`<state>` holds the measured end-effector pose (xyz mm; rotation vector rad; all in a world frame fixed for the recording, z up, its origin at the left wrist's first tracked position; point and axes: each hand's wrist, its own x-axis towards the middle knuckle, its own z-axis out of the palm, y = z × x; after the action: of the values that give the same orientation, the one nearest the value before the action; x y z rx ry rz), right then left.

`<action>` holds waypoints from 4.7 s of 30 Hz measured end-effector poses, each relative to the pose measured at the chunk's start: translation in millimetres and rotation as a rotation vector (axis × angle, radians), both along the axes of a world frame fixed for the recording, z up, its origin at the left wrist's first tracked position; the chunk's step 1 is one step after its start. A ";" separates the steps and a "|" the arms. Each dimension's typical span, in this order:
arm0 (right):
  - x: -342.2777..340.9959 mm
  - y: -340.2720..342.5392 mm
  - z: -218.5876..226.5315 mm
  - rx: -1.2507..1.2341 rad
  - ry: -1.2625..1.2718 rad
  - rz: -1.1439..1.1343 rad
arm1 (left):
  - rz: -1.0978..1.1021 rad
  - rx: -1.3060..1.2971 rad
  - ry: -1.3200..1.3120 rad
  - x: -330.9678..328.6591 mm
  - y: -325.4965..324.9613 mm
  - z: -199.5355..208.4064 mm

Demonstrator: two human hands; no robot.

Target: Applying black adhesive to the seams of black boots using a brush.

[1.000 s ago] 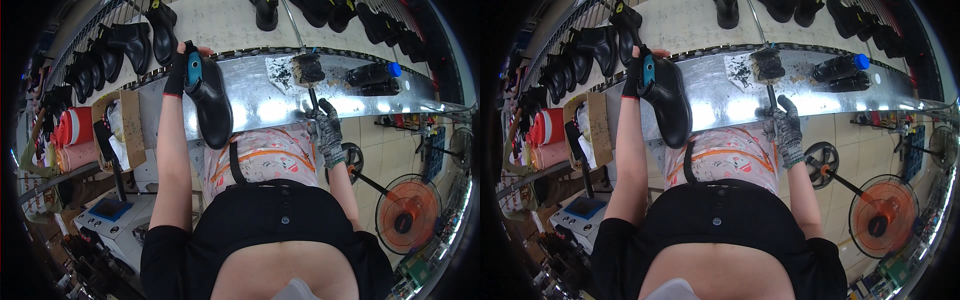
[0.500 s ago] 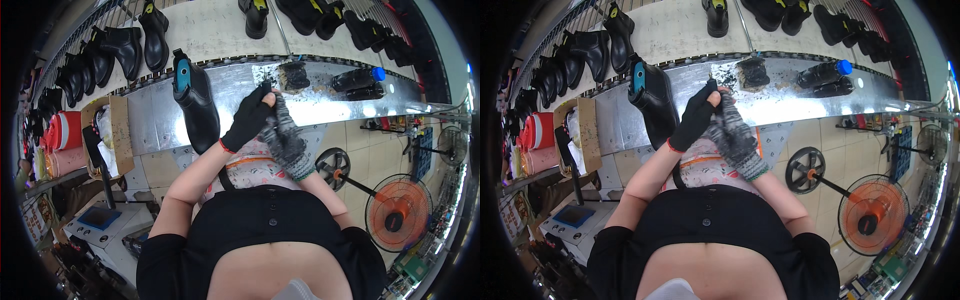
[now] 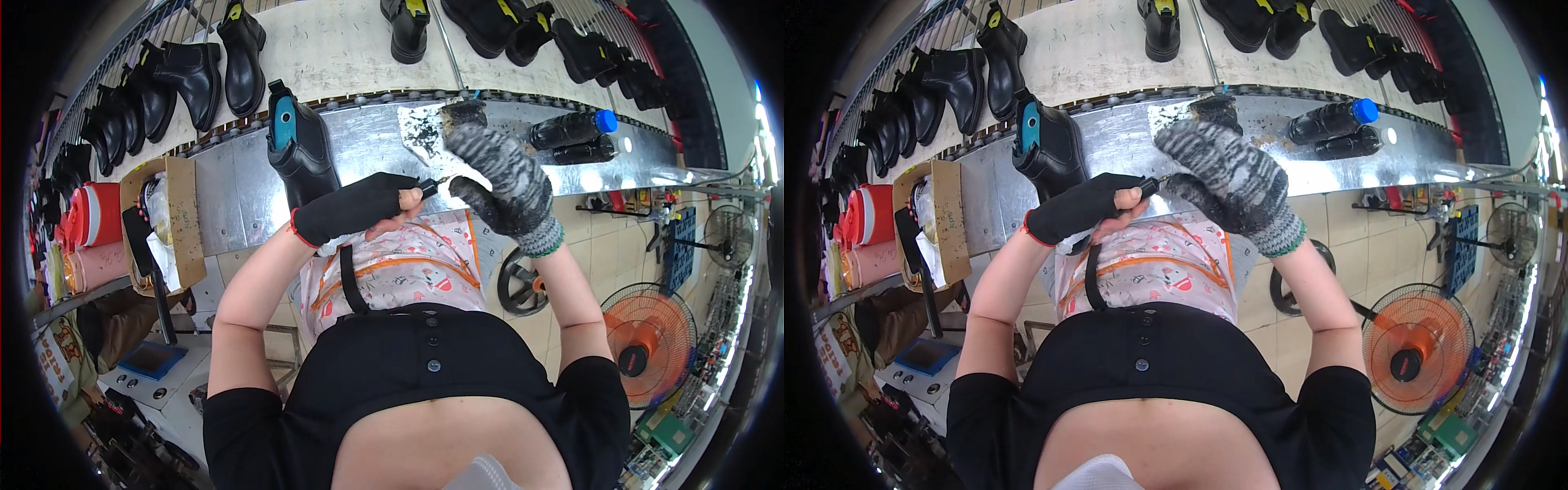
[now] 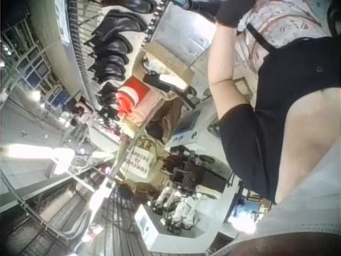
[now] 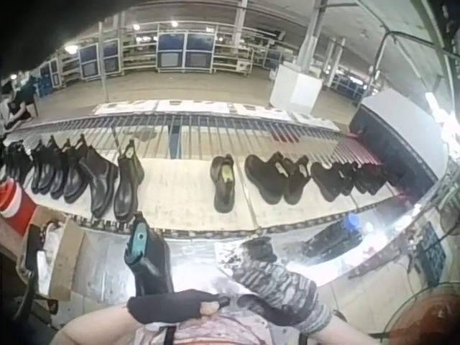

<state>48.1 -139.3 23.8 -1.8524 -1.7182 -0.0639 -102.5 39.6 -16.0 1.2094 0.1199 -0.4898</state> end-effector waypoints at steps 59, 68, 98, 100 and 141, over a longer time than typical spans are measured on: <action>-49.4 -48.6 -133.2 0.270 1.655 -0.854 | 0.581 0.104 -0.348 2.4 180.2 -102.4; -57.9 -53.5 -120.8 0.262 1.976 -0.746 | 0.543 -0.098 -1.161 18.5 138.1 -31.3; 16.7 30.8 79.0 -0.496 -0.038 0.124 | 0.195 -0.007 -1.186 32.7 112.6 1.8; 17.4 30.8 78.4 -0.494 -0.034 0.136 | 0.187 -0.002 -1.192 32.0 111.9 2.3; -26.1 112.4 -44.1 -0.253 0.480 0.344 | 0.689 -0.216 -1.132 -44.0 210.5 -81.0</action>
<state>22.0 -26.9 -20.3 -1.5407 -1.7164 0.7063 -146.5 250.1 -97.0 0.9998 -0.4659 0.7865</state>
